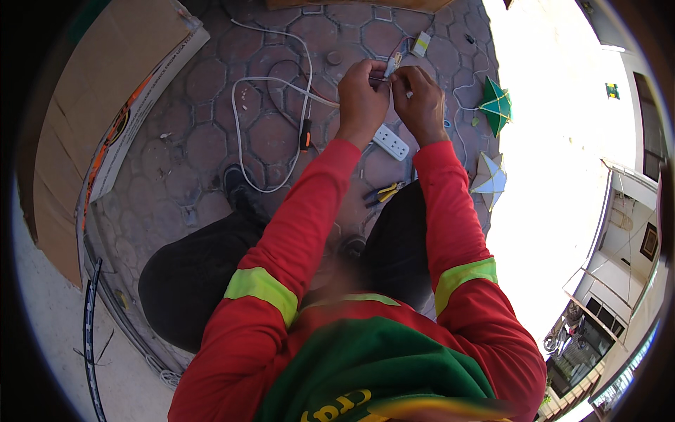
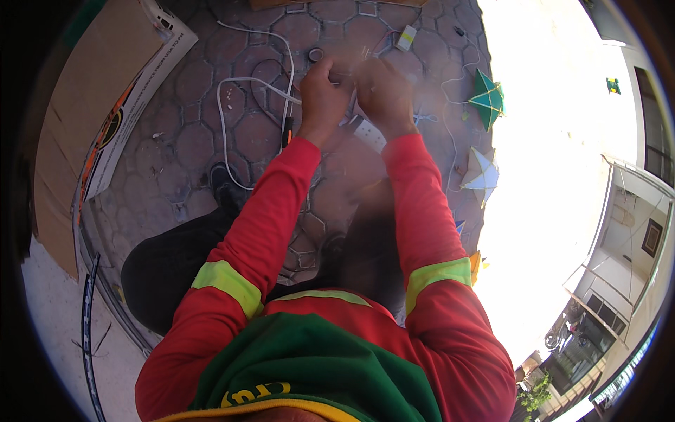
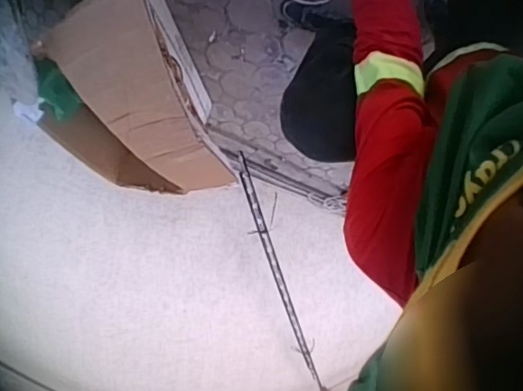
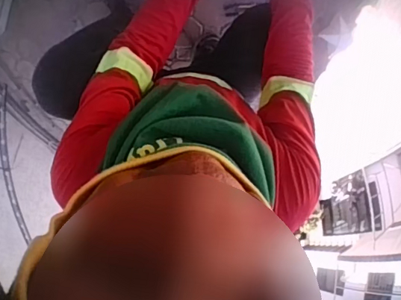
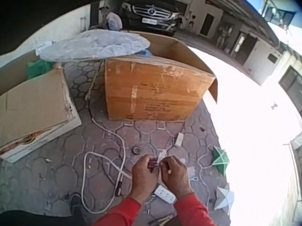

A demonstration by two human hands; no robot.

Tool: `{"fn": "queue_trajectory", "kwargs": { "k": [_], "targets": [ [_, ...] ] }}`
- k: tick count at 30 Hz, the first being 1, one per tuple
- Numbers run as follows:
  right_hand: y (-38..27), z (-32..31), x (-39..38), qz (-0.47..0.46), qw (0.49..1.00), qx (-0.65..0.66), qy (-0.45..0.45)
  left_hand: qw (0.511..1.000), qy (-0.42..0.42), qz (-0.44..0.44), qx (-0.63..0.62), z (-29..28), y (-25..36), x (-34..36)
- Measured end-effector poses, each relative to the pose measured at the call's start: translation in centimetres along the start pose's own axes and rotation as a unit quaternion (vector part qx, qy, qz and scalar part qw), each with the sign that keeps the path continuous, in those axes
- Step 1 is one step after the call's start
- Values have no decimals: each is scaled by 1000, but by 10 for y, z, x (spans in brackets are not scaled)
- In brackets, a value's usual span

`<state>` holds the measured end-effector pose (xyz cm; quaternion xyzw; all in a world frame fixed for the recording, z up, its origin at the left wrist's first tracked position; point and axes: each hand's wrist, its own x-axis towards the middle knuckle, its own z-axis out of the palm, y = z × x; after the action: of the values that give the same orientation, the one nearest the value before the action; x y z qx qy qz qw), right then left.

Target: The person sits on a tiled floor and repairs a white electrical plug. They use pliers to strip wire insulation, a utility knife to trim the cable, and a screwdriver to tighten terminal screws. They also wrap the connection with electrical tape.

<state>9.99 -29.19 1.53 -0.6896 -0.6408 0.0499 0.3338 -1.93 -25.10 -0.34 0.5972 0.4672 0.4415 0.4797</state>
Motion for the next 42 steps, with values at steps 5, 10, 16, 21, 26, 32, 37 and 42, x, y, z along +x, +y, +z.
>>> {"fn": "queue_trajectory", "kwargs": {
  "k": [5, 10, 16, 21, 26, 32, 37, 42],
  "targets": [
    [-1, -2, 1, -6, 1000, -9, -15, 1000, -5, -11, -26, 0, 3, 0],
    [1, -2, 1, -17, 1000, 7, -19, 999, 18, 38, 6, 1, 2, -2],
    [-2, -4, 1, -20, 999, -13, -25, 998, 20, 54, 6, 1, 3, -3],
    [-5, -5, 2, -23, 998, -50, -36, 999, 13, 37, 2, 2, 2, -2],
    [-4, -5, 4, -53, 996, -54, -36, 999, 8, 49, 21, 0, -3, 1],
    [-2, -6, 4, -50, 996, -70, -37, 997, 23, 67, -6, 4, -4, 0],
    [1, -3, 4, -61, 998, -20, -10, 1000, -4, -24, -17, 4, -7, 3],
    [3, 0, 2, -50, 995, -82, -11, 999, -13, -32, -4, 6, -8, 1]
  ]
}}
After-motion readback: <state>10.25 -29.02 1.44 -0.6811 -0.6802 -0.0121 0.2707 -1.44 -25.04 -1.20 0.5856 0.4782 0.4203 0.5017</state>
